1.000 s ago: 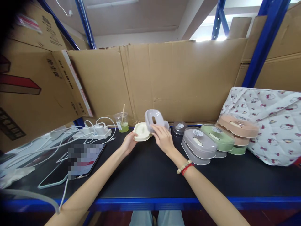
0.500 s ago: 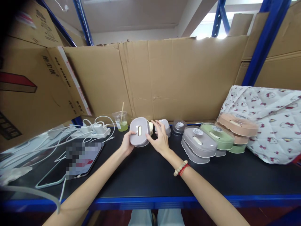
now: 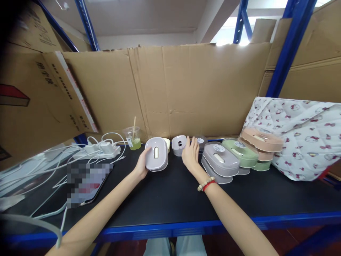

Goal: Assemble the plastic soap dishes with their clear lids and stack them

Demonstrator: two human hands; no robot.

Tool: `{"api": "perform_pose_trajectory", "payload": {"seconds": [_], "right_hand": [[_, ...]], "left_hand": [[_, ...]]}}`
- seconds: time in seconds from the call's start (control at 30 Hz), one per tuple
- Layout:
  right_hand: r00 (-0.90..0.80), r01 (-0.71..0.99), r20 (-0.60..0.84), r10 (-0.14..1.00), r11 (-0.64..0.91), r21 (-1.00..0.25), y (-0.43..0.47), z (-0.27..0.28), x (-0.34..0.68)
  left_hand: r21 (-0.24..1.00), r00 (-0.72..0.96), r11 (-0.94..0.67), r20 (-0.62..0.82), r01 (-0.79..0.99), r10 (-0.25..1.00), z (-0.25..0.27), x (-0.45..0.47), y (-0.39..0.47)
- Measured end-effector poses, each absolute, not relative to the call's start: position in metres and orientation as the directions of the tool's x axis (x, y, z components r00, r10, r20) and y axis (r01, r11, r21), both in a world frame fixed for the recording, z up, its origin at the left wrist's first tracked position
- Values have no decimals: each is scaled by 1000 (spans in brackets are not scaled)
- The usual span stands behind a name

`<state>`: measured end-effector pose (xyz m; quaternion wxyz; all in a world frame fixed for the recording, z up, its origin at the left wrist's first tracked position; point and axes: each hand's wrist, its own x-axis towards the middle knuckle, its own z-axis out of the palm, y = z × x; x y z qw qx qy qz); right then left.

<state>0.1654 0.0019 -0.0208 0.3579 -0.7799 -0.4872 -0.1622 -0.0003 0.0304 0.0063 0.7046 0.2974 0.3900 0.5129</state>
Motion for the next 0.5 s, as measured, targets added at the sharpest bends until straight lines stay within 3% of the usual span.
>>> {"api": "perform_pose_trajectory", "payload": {"seconds": [0.1,0.23,0.5], "right_hand": [[482,870,573,663,-438,-225,6,-34,179],[373,919,580,724,-374,-124,12,-42,188],[549,835,503,667,-458,-305,15,-38,188]], "left_hand": [[811,151,312,-273,-495,950,7,0,29],[810,146,322,-288,-490,947,9,1,26],[870,140,284,-248,-403,959,5,1,29]]}}
